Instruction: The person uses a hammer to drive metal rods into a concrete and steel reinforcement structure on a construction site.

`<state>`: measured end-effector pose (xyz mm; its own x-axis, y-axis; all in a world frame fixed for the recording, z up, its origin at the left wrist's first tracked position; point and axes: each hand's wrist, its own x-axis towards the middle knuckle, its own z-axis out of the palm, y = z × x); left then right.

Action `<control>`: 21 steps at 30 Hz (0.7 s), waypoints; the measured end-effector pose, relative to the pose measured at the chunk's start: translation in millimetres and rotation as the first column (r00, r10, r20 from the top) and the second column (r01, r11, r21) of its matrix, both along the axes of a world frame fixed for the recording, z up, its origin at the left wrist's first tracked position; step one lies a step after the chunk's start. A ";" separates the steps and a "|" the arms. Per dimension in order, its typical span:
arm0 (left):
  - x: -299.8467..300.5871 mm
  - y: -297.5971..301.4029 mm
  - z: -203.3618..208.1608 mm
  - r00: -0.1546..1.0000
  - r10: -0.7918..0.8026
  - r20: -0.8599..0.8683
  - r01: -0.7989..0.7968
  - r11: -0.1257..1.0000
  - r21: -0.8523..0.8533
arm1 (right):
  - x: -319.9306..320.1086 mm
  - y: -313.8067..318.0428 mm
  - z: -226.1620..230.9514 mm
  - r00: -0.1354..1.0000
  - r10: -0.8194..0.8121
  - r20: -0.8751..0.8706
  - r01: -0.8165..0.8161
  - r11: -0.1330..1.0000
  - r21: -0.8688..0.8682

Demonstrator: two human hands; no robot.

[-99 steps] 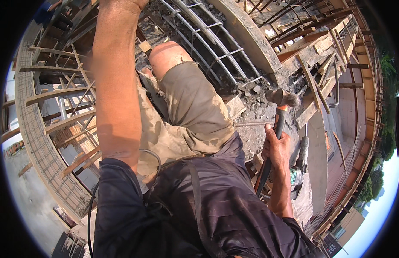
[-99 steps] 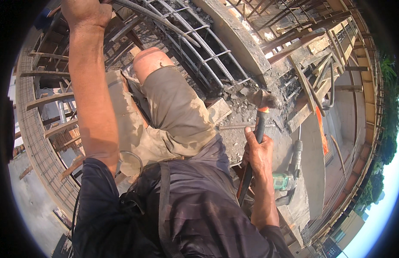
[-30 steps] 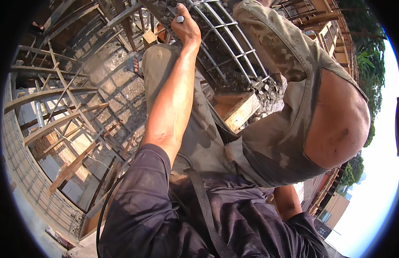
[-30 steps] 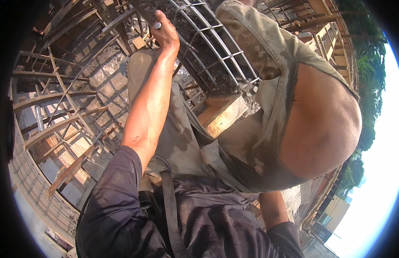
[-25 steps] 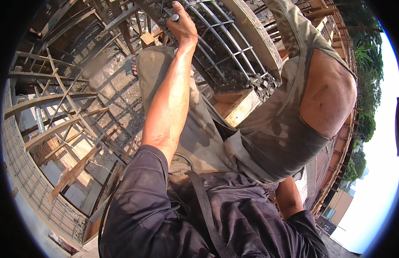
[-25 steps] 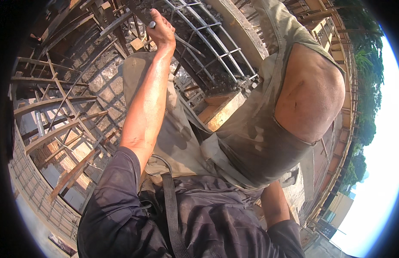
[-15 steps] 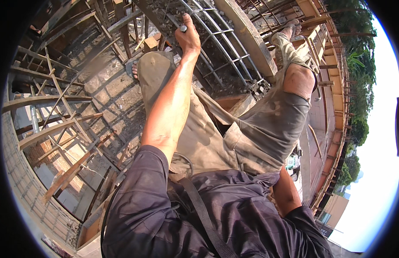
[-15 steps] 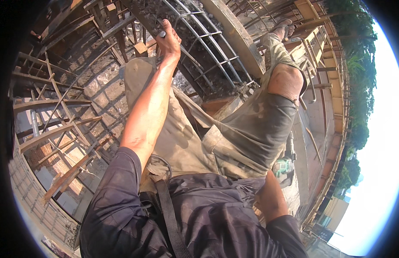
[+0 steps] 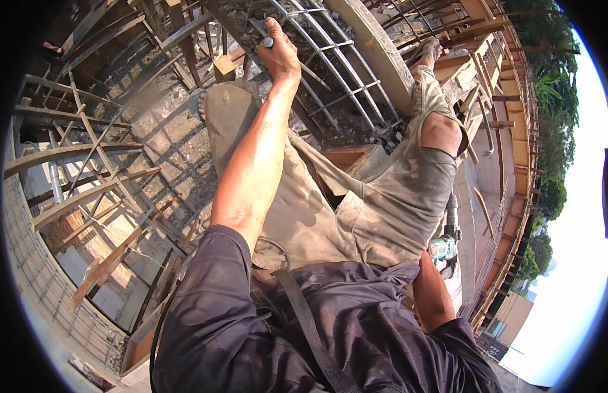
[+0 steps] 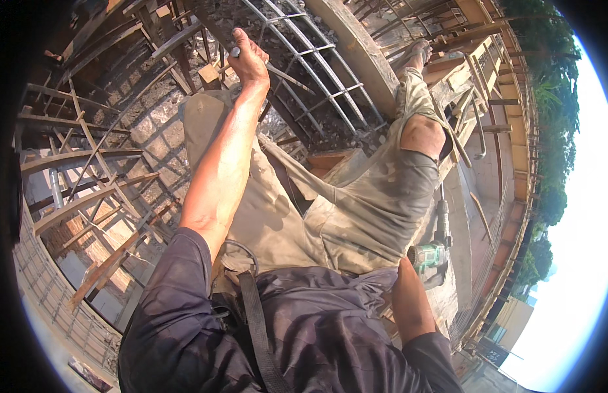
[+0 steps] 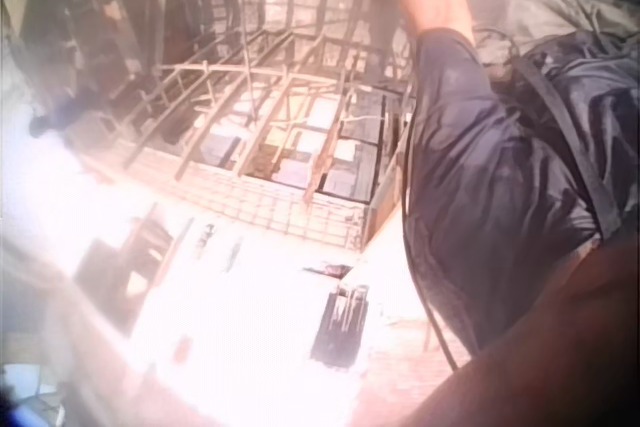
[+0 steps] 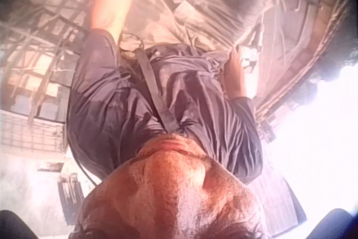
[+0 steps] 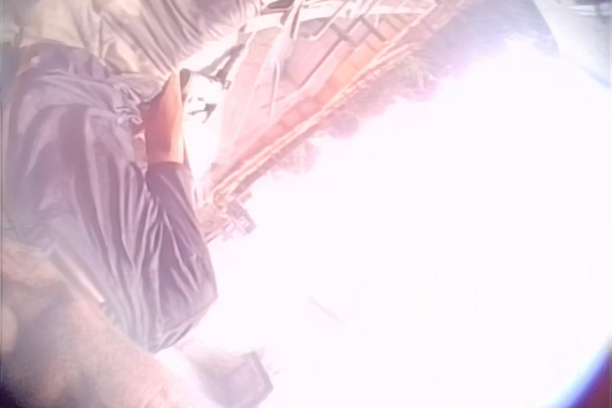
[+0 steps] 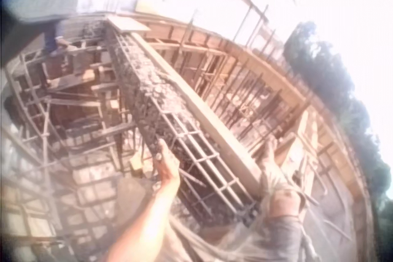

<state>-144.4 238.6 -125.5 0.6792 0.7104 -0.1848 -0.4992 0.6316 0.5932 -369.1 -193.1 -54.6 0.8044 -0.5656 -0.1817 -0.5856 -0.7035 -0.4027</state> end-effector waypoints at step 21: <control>8.6 -17.2 -16.3 0.955 -0.223 -0.197 0.273 0.919 0.285 | -8.4 -11.4 5.7 0.999 -0.045 -0.010 0.045 0.999 -0.021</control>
<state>-135.8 221.4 -141.8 0.8208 0.5614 -0.1051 -0.2341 0.4985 0.8347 -377.5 -204.6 -48.9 0.7761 -0.6051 -0.1776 -0.6210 -0.6842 -0.3823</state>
